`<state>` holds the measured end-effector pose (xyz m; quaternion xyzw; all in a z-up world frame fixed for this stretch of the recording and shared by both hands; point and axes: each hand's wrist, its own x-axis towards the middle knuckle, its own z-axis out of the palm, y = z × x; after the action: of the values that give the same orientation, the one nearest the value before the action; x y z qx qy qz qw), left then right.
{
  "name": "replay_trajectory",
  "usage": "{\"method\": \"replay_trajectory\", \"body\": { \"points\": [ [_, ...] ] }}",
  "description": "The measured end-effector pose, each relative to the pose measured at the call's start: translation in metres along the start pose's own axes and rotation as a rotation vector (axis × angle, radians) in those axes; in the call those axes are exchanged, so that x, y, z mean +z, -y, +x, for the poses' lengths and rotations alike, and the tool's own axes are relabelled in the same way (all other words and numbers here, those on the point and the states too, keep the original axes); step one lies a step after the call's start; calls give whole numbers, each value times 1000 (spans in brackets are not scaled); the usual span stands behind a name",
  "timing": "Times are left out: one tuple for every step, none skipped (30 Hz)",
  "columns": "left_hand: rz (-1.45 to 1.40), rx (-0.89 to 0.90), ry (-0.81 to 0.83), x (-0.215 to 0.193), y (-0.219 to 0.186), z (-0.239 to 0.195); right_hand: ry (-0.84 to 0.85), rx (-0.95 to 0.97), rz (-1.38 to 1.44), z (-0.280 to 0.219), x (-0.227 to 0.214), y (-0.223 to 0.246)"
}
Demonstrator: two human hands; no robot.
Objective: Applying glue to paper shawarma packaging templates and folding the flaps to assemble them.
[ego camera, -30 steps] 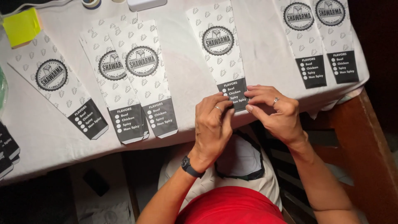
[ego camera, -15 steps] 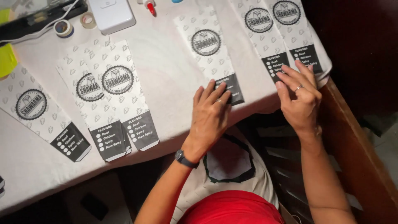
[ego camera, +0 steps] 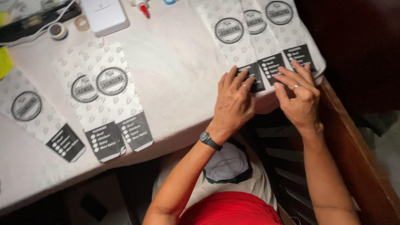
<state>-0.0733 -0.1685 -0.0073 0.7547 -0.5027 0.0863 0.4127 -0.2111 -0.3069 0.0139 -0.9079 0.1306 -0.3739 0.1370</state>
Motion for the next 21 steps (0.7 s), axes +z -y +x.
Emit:
{"method": "replay_trajectory", "body": {
  "points": [
    [-71,57,-22,-1,2,-2,-2,-29,-15,1,-3,5],
    [-136,115,-47,-3,5,-5,-6,-63,-26,4,-3,11],
    [-119,101,-57,-22,4,-9,0,-77,-7,2,-3,15],
    [-128,96,-68,-38,2,-12,-19,-83,-11,2,-4,18],
    [-138,92,-80,-55,-1,-15,-38,-89,-15,2,-5,19],
    [-126,80,-89,-74,16,-27,-31,-101,-2,1,-7,23],
    [45,62,-38,-93,31,-40,-36,-106,-13,1,-8,25],
    [213,48,23,-112,47,-53,-45,-104,-27,-1,-10,28],
    [221,40,22,-136,57,-68,-42,-108,-17,-2,-8,30],
    [442,-106,55,-159,67,-82,-40,-100,-13,-3,-8,31],
    [662,-254,90,-183,76,-97,-38,-93,-8,-4,-7,33],
    [666,-261,90,-187,79,-102,-34,-96,-2,0,-2,40],
    [757,-276,215,-191,82,-107,-30,-106,35,3,3,48],
    [844,-295,341,-195,84,-113,-22,-119,72,7,6,56],
    [845,-306,342,-183,82,-112,-14,-123,78,10,14,72],
    [674,-269,276,-170,82,-109,8,-153,166,16,22,87],
    [505,-230,208,-157,81,-105,32,-182,254,21,29,102],
    [503,-235,201,-143,77,-95,36,-191,254,19,40,118],
    [459,-200,82,-128,74,-86,74,-197,320,16,50,133],
    [413,-158,-36,-114,70,-74,109,-200,382,13,61,148],
    [410,-158,-41,-112,68,-70,110,-205,379,13,66,155]
  ]
}}
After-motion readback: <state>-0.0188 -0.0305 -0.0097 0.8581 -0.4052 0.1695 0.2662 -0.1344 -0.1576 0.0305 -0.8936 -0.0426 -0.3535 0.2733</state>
